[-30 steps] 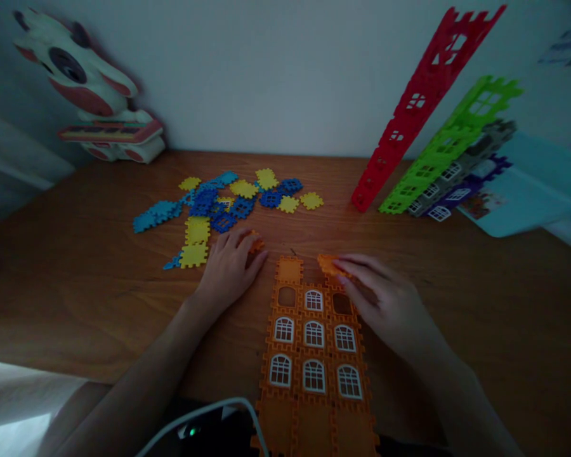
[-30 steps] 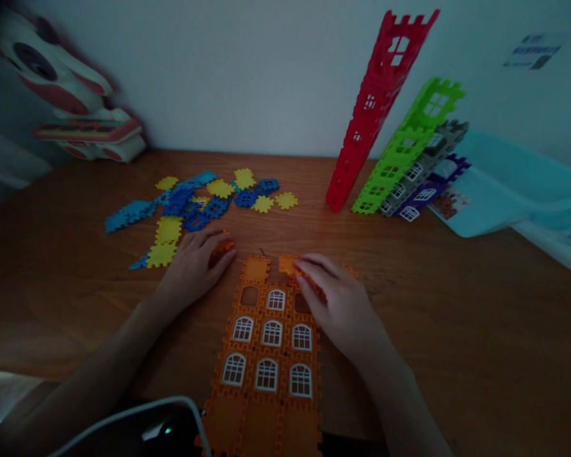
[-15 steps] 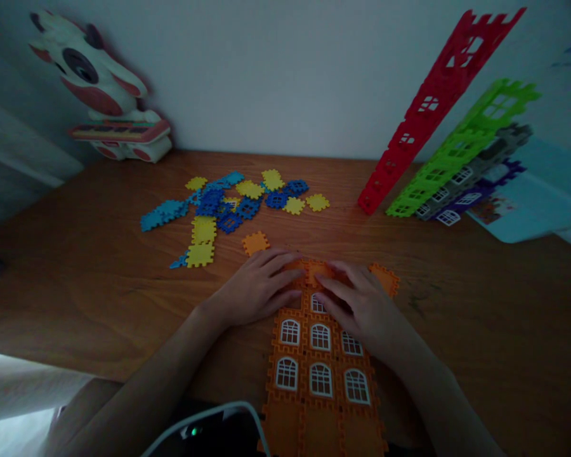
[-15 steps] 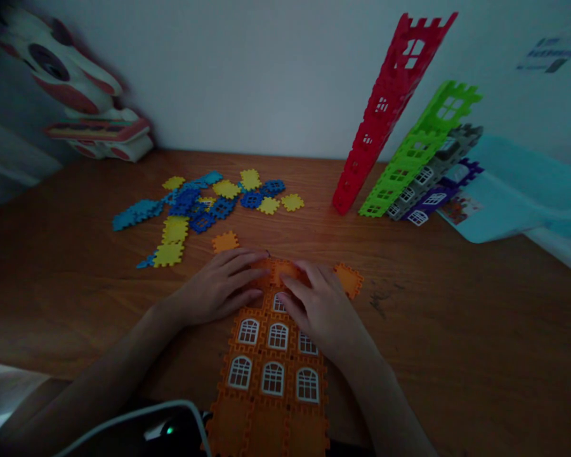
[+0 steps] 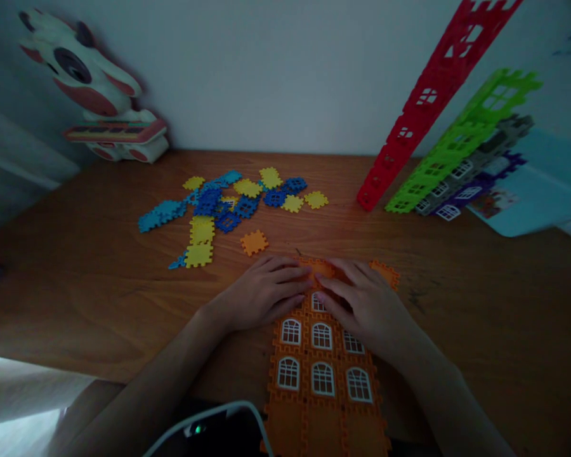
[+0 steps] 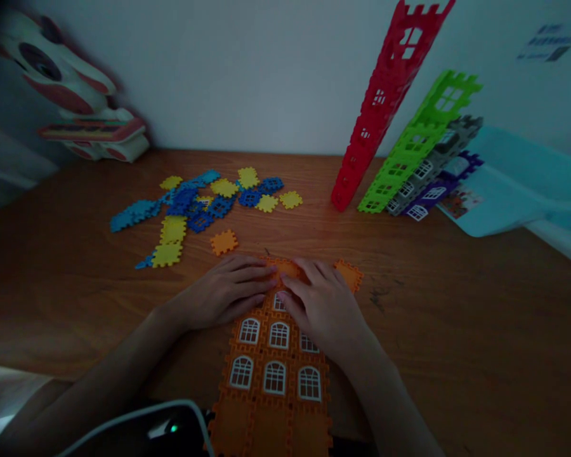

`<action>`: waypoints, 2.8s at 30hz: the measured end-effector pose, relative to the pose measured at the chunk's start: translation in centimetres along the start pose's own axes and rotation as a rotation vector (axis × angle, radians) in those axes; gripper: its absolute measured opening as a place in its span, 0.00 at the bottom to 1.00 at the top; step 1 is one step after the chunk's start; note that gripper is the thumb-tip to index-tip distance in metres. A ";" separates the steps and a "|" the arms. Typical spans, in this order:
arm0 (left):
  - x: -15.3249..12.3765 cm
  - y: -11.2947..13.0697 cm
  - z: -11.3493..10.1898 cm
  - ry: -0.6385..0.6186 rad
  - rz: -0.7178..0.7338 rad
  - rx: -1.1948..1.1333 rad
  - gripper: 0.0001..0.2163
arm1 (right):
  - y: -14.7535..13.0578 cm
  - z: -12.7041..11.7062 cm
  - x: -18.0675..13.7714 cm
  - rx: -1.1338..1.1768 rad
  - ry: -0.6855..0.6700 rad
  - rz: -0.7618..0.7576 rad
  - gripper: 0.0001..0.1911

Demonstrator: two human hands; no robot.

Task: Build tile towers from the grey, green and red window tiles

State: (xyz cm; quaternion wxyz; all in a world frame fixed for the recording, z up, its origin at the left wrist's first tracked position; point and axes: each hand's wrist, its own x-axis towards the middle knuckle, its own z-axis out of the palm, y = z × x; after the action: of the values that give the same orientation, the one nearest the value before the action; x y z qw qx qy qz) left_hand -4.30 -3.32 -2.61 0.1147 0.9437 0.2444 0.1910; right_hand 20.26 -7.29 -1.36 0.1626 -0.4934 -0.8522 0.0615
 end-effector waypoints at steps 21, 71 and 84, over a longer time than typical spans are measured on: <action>-2.1 -3.2 -0.7 0.189 -0.608 0.358 0.18 | 8.1 -1.5 -3.3 -0.007 0.148 0.189 0.28; -0.9 -1.4 -1.3 0.106 -0.263 0.144 0.14 | 6.8 -0.1 2.7 0.146 0.073 0.055 0.17; -0.7 -0.7 -1.0 -0.056 -0.146 0.108 0.18 | 5.7 -1.5 2.7 0.373 0.353 0.279 0.10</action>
State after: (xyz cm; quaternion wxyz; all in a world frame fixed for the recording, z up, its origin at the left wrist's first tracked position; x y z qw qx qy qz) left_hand -5.57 -2.99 -2.18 0.0842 0.9332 0.3191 0.1421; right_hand 24.17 -2.17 -0.87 0.3862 -0.5705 -0.7087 0.1523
